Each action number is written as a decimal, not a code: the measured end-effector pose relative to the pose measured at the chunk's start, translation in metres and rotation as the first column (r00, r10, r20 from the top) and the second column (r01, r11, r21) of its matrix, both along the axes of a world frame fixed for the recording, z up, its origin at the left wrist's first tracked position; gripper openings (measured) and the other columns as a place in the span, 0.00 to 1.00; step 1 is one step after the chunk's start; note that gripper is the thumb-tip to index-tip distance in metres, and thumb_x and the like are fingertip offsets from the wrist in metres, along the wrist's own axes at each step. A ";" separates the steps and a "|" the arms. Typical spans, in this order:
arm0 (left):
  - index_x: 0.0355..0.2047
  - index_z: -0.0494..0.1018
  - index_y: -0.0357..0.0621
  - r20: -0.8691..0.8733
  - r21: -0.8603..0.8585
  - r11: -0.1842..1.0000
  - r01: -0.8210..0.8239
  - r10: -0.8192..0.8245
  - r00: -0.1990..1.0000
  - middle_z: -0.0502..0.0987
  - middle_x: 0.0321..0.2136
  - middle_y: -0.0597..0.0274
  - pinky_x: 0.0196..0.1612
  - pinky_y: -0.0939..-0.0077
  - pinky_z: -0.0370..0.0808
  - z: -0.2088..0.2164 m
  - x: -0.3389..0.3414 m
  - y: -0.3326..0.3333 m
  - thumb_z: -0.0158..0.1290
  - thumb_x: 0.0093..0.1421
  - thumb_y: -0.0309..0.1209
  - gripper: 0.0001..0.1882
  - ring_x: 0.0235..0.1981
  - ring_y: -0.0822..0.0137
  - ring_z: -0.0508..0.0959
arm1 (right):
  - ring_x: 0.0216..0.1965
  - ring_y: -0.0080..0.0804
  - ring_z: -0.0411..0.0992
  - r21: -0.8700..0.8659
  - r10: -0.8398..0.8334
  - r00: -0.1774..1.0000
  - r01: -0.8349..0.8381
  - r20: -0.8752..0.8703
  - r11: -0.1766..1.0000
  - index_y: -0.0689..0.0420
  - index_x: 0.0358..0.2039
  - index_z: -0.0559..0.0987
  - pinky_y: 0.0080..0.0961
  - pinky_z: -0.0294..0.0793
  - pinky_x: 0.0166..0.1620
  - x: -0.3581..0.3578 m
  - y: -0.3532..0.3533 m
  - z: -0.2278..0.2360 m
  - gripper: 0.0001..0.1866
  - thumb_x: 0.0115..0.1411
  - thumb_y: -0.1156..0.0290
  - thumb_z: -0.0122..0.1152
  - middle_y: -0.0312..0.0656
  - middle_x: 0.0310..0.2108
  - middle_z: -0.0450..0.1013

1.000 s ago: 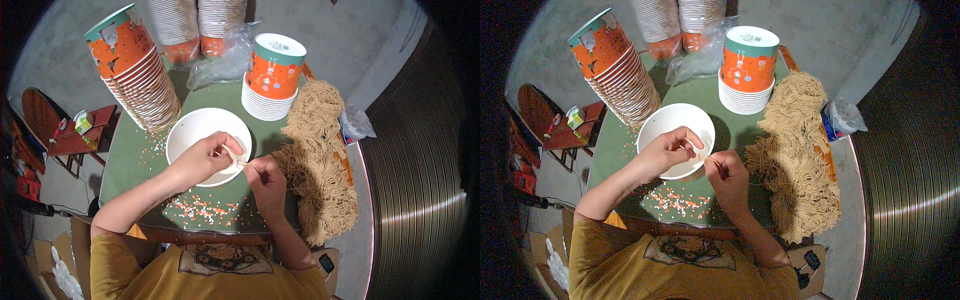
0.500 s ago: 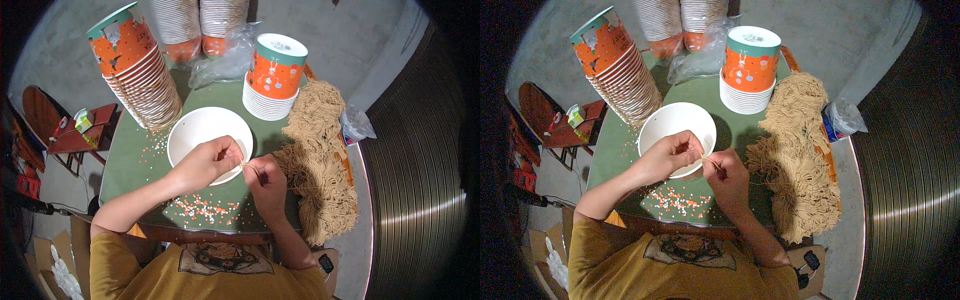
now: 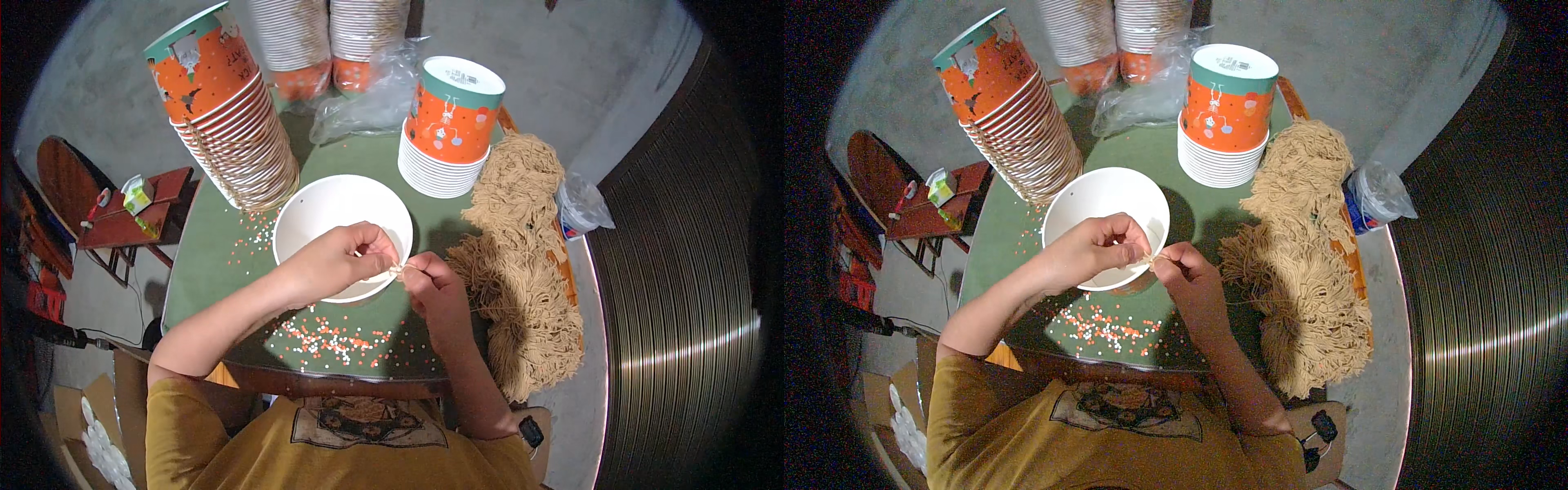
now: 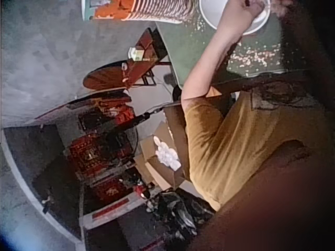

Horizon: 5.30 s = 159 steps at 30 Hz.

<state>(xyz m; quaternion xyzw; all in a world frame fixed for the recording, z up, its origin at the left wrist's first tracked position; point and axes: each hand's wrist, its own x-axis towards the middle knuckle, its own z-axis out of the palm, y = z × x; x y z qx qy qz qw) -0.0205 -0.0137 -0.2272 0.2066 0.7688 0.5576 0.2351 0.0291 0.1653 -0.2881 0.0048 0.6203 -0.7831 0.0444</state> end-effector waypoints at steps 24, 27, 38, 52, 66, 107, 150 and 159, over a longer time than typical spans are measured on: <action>0.34 0.73 0.39 0.076 -0.042 0.995 0.089 -0.086 0.993 0.72 0.27 0.70 0.35 0.83 0.68 0.008 -0.006 0.002 0.53 0.62 0.37 0.12 0.29 0.79 0.69 | 0.25 0.15 0.64 0.197 -0.067 0.974 0.110 -0.215 0.974 0.60 0.32 0.74 0.17 0.66 0.30 -0.001 0.001 -0.002 0.08 0.59 0.68 0.58 0.29 0.24 0.69; 0.34 0.73 0.41 0.377 0.063 0.998 -0.015 -0.010 0.926 0.72 0.28 0.71 0.30 0.87 0.67 0.009 -0.013 -0.001 0.54 0.60 0.32 0.08 0.28 0.81 0.69 | 0.25 0.16 0.65 0.225 -0.058 0.970 0.113 -0.237 0.968 0.60 0.33 0.75 0.18 0.67 0.31 -0.003 0.002 -0.001 0.08 0.59 0.68 0.58 0.31 0.24 0.70; 0.34 0.70 0.39 0.451 0.223 0.955 -0.197 0.078 0.889 0.74 0.29 0.65 0.25 0.90 0.64 0.008 -0.007 0.015 0.48 0.56 0.23 0.05 0.24 0.81 0.70 | 0.25 0.18 0.67 0.295 -0.032 0.957 0.120 -0.288 0.948 0.60 0.34 0.76 0.19 0.69 0.31 0.002 0.024 0.023 0.08 0.60 0.68 0.57 0.34 0.24 0.72; 0.37 0.73 0.42 0.136 0.127 0.992 -0.004 -0.014 0.991 0.74 0.27 0.75 0.26 0.90 0.62 -0.006 -0.004 0.024 0.51 0.64 0.33 0.08 0.23 0.85 0.65 | 0.29 0.20 0.73 0.152 0.098 0.990 -0.082 -0.100 0.985 0.59 0.39 0.74 0.16 0.71 0.29 -0.032 0.038 0.039 0.09 0.63 0.68 0.56 0.38 0.30 0.76; 0.31 0.72 0.40 0.186 0.059 0.998 -0.036 0.025 0.982 0.69 0.22 0.75 0.27 0.87 0.63 0.002 -0.008 0.029 0.53 0.62 0.32 0.08 0.24 0.84 0.65 | 0.24 0.24 0.67 0.421 -0.038 0.919 0.217 -0.393 0.881 0.58 0.32 0.75 0.24 0.70 0.30 -0.012 0.038 0.014 0.05 0.59 0.71 0.59 0.37 0.27 0.70; 0.47 0.66 0.41 -0.284 -0.139 0.989 0.045 -0.083 0.955 0.66 0.35 0.67 0.42 0.80 0.69 0.007 -0.006 0.029 0.51 0.61 0.23 0.14 0.37 0.76 0.69 | 0.20 0.12 0.58 0.423 -0.090 0.913 0.269 -0.398 0.865 0.60 0.31 0.76 0.14 0.60 0.24 -0.015 0.019 0.007 0.04 0.56 0.74 0.61 0.26 0.17 0.62; 0.48 0.64 0.42 -0.042 0.105 0.994 0.033 -0.028 0.999 0.68 0.30 0.71 0.43 0.84 0.66 -0.003 -0.016 0.043 0.52 0.60 0.19 0.17 0.34 0.79 0.68 | 0.19 0.17 0.63 -0.007 -0.151 0.985 0.151 -0.082 0.988 0.57 0.37 0.72 0.16 0.63 0.22 -0.021 0.023 -0.018 0.08 0.59 0.69 0.57 0.30 0.21 0.64; 0.47 0.63 0.40 -0.055 0.157 0.988 0.010 -0.001 0.998 0.69 0.30 0.69 0.40 0.84 0.67 -0.008 -0.018 0.043 0.50 0.60 0.20 0.15 0.32 0.79 0.69 | 0.30 0.35 0.73 0.451 -0.058 0.729 0.483 -0.682 0.751 0.54 0.41 0.71 0.28 0.75 0.29 -0.018 0.033 -0.007 0.13 0.55 0.73 0.62 0.42 0.37 0.70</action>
